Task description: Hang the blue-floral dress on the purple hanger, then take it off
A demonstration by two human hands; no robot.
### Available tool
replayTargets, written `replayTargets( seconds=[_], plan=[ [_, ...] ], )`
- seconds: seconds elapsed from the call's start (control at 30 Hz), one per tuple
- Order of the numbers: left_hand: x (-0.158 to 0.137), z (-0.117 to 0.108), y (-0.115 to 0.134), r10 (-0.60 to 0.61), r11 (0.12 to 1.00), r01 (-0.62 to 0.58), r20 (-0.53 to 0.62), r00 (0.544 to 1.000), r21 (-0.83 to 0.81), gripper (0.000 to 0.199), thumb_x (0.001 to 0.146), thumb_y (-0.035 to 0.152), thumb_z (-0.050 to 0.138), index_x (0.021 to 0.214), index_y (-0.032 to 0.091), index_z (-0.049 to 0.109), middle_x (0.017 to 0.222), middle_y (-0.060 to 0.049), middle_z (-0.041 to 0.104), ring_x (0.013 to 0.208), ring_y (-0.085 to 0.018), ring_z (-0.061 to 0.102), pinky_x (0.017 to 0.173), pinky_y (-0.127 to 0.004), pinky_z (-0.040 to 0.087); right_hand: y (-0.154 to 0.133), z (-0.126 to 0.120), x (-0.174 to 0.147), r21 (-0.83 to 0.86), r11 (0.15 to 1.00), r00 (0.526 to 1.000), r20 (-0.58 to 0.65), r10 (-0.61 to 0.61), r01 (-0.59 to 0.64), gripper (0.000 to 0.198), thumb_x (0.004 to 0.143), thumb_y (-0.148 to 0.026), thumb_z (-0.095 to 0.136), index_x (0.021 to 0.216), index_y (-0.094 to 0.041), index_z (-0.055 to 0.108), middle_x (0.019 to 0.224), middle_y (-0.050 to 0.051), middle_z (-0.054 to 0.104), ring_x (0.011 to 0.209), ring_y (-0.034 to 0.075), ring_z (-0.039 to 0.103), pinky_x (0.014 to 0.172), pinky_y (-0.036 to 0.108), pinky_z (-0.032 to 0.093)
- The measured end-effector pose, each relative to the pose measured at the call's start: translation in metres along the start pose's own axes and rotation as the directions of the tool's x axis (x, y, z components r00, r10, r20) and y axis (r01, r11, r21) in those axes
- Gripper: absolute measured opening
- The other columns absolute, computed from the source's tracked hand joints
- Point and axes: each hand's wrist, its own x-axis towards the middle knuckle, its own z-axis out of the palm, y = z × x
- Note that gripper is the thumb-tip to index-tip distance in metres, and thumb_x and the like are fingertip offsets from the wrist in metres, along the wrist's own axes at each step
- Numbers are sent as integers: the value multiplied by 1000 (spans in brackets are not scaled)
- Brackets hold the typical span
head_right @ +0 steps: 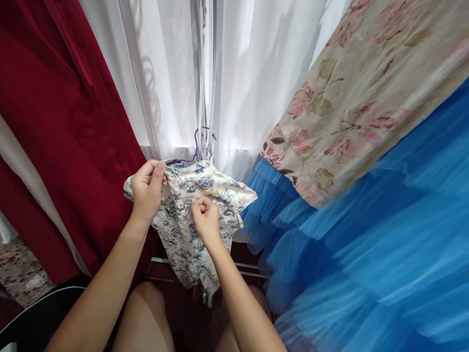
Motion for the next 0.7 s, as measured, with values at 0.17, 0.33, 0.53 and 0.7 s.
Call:
replayTargets(
  seconds=[0.17,0.33,0.53,0.7],
  plan=[
    [-8,1,7,-11,998,0,196,980,60,27,97,38,52,82,17,59,69,0,52,65,-12,50,62,-23,40,-23,-4,-5,72,997,994,105,-41,34,26,90,-46,59,87,-20,57,49,-6,53,44,10,44,48,23,35],
    [-21,7,1,-47,997,34,229,972,63,26,97,36,53,80,17,58,70,0,54,66,-13,51,64,-24,41,-42,-4,8,72,988,983,115,-141,133,27,94,-45,55,79,-22,51,51,-5,52,46,11,45,50,24,36],
    [-27,13,2,-102,994,109,222,970,-18,27,98,37,50,80,18,56,70,1,51,64,-12,50,62,-23,41,-39,-3,7,-49,982,983,44,-179,181,19,94,-42,54,88,-24,50,57,-4,54,50,13,49,50,25,36],
    [-30,13,-4,-77,997,76,175,982,13,21,94,36,57,83,18,57,76,-1,57,71,-14,55,67,-24,44,-30,4,5,-95,982,986,64,-157,162,24,93,-42,52,79,-23,49,56,-3,52,50,14,48,50,26,36]
  ],
)
